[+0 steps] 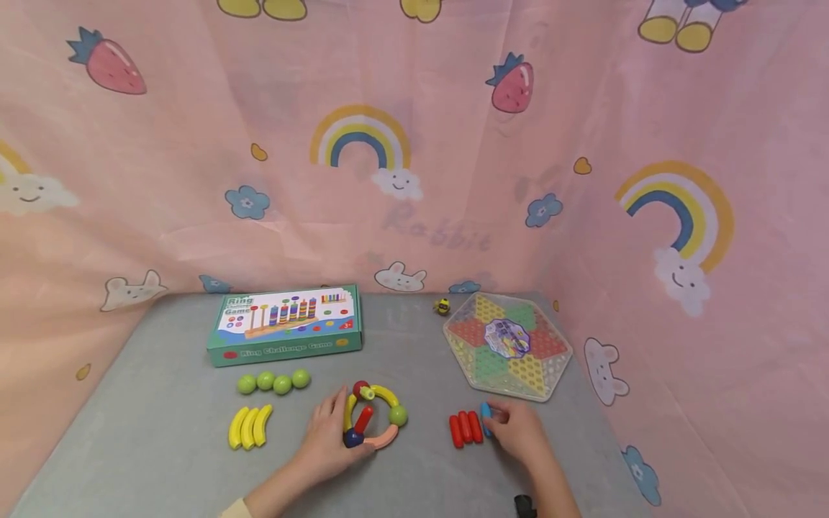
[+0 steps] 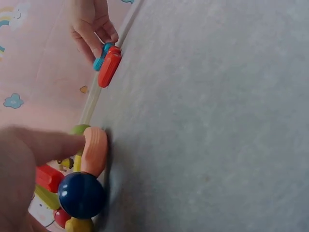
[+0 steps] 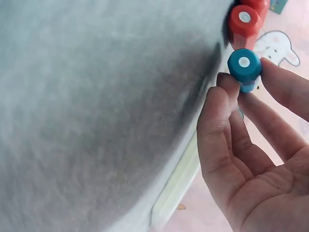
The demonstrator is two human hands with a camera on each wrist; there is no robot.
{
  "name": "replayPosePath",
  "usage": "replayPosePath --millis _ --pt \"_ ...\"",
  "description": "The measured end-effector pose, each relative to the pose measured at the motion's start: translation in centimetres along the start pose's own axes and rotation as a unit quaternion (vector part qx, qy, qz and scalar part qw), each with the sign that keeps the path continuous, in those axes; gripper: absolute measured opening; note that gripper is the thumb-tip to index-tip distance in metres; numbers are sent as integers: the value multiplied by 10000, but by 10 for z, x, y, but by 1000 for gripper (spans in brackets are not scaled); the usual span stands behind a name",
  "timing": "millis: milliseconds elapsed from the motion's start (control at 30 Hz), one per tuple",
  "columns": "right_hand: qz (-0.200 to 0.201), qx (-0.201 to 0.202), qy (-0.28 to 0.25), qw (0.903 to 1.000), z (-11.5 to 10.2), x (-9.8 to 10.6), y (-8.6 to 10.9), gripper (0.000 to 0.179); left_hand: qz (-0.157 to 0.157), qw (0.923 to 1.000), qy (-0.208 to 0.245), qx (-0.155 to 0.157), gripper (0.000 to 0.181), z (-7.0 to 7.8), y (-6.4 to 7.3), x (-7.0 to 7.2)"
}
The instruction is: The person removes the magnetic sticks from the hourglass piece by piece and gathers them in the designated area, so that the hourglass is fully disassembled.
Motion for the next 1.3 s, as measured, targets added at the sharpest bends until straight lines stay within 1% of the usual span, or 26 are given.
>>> replayPosePath --millis 67,133,233,333,433,533,600,667,767,833,900,933,1000,1067,1133,1167,1300 --pt "-85 -19 25 10000 0 -4 0 40 -28 9999 22 129 107 -3 0 0" --pt "-123 -13 20 9999 1 -7 -1 40 -23 9998 123 185 101 -5 -1 0" --pt "-175 -30 -88 9998 2 -10 -2 41 9 9994 342 100 93 -6 -2 3" --pt "-202 -75 -100 9997 4 -8 -4 42 97 9981 589 122 92 -8 -3 4" --pt "-42 -186 8 9998 7 0 -5 45 219 9978 584 238 92 -10 -3 5" --pt "284 -148 57 9995 2 11 -5 47 290 9982 417 305 86 -11 -4 6" --pt "498 -27 13 9988 -6 17 -5 46 310 9986 324 264 79 -11 -5 7" --pt "683 174 24 9975 -17 21 -5 44 283 9987 365 226 74 -11 -6 7" --pt "880 489 -7 9949 -35 23 -5 42 222 9978 587 206 75 -11 -8 7" --pt "977 722 11 9926 -47 22 -6 40 218 9975 619 245 77 -13 -10 8" --pt "996 876 -34 9912 -58 19 -7 39 241 9976 610 241 74 -13 -12 8" --pt "1004 998 -45 9899 -64 17 -9 39 262 9979 549 214 72 -13 -13 9" --pt "981 1117 -88 9889 -74 13 -10 38 268 9985 432 183 67 -14 -13 8" --pt "932 1224 -178 9879 -84 7 -12 37 199 9989 398 146 60 -13 -14 8" --pt "879 1380 -245 9862 -94 -1 -14 38 106 9992 381 114 59 -13 -14 7" --pt "842 1388 -287 9863 -98 -5 -15 38 63 9991 403 108 58 -13 -14 6" --pt "730 1582 -519 9833 -116 -25 -23 42 38 9986 527 43 58 -13 -14 6"
Point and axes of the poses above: each hand's wrist, its own y-axis away from the middle knuckle, its own x-axis out of the back of the hand, z = x × y, the point moved 6 cm from there along -y, towards the middle knuckle, and after that the axes turned 8 degrees about x, right-handed, at the moved point
